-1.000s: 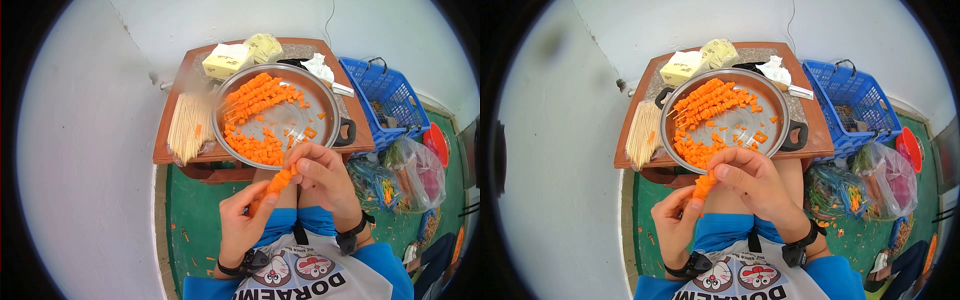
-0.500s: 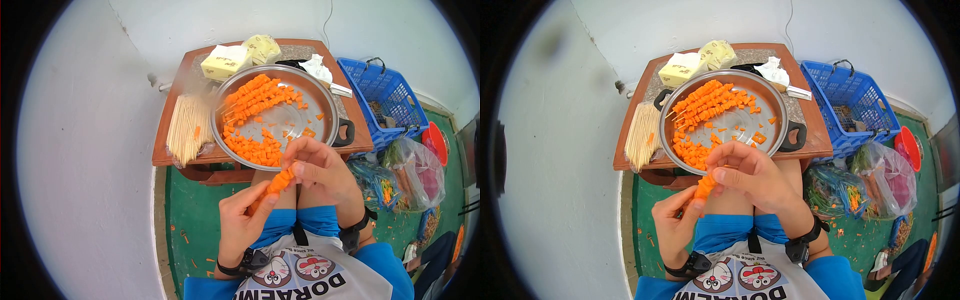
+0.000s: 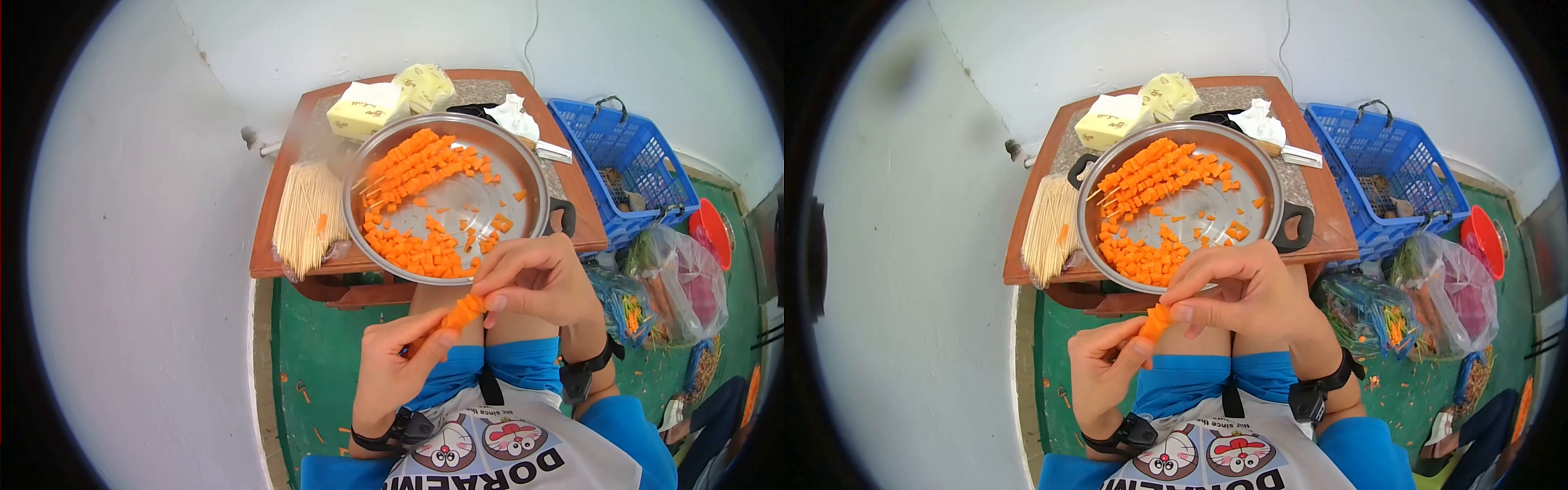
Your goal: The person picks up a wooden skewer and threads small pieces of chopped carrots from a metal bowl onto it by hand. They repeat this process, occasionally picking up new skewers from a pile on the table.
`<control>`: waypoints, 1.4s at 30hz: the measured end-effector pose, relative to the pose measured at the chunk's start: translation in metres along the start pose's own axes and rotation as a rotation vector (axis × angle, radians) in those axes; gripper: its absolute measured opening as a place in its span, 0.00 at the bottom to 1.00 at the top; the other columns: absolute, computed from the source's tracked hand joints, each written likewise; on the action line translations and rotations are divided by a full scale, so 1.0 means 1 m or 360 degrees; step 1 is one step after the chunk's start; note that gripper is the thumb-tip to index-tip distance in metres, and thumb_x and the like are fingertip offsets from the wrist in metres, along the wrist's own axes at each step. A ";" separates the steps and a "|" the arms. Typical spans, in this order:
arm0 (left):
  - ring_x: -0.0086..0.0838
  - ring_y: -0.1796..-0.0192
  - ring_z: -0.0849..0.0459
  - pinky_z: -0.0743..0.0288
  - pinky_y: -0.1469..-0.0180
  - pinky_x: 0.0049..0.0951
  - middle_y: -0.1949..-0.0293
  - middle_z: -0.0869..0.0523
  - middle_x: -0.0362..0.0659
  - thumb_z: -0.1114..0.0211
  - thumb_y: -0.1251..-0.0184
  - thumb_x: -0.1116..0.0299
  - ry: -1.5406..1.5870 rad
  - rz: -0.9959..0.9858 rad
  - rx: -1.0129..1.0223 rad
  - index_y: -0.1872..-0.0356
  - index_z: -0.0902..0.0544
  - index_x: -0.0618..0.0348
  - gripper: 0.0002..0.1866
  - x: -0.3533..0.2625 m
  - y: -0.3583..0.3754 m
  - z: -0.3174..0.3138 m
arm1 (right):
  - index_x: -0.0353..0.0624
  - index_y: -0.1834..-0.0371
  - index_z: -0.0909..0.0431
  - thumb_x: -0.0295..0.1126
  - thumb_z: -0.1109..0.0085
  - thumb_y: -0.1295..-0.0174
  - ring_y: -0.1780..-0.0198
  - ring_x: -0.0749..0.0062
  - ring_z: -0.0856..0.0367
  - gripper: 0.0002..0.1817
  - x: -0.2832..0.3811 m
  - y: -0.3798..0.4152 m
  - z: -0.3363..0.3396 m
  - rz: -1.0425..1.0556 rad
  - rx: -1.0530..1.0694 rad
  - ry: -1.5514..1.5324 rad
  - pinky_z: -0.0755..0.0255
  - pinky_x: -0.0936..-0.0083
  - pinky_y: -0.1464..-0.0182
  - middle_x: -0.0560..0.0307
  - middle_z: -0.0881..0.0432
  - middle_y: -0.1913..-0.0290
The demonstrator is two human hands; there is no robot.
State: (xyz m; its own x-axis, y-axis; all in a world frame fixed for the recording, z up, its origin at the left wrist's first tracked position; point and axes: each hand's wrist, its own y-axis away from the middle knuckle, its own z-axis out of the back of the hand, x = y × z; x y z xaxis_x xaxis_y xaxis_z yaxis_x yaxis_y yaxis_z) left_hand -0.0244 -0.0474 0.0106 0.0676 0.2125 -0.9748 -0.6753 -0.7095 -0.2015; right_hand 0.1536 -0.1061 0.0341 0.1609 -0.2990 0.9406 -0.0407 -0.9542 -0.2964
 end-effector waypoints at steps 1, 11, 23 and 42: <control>0.13 0.82 0.29 0.40 0.82 0.12 0.83 0.24 0.39 0.41 0.47 0.72 -0.0001 -0.0002 0.0001 0.63 0.22 0.65 0.11 0.001 -0.001 0.001 | 0.33 0.68 0.24 0.19 0.44 0.54 0.69 0.75 0.25 0.08 0.000 0.000 0.001 -0.0063 0.0021 -0.0022 0.26 0.85 0.72 0.51 0.24 0.69; 0.13 0.79 0.29 0.38 0.79 0.12 0.79 0.24 0.37 0.44 0.44 0.73 0.0250 0.0307 0.0107 0.58 0.26 0.66 0.13 -0.004 -0.014 0.013 | 0.32 0.65 0.25 0.23 0.45 0.51 0.68 0.77 0.25 0.09 -0.008 0.006 0.004 0.0117 -0.0400 -0.0046 0.26 0.83 0.72 0.54 0.24 0.68; 0.21 0.74 0.24 0.31 0.72 0.20 0.76 0.22 0.44 0.45 0.50 0.72 -0.1339 -0.0094 0.0591 0.54 0.30 0.68 0.20 -0.013 -0.209 0.036 | 0.32 0.73 0.25 0.26 0.50 0.47 0.81 0.82 0.30 0.07 -0.018 0.042 0.022 -0.0088 -0.0846 0.0151 0.33 0.86 0.79 0.58 0.26 0.78; 0.22 0.78 0.26 0.33 0.75 0.20 0.80 0.22 0.43 0.41 0.49 0.65 -0.1486 -0.0265 0.0346 0.73 0.23 0.66 0.12 -0.028 -0.187 0.095 | 0.33 0.73 0.25 0.26 0.49 0.47 0.77 0.87 0.32 0.07 -0.020 0.069 0.024 -0.0086 -0.0909 0.0224 0.38 0.91 0.79 0.62 0.27 0.78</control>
State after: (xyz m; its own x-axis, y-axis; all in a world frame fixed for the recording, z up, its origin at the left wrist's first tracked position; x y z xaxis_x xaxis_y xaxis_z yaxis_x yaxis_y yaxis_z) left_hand 0.0302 0.1434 0.0850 -0.3717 0.8128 -0.4486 -0.8371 -0.5023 -0.2166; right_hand 0.1716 -0.1656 -0.0096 0.0465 -0.2108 0.9764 -0.5668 -0.8104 -0.1480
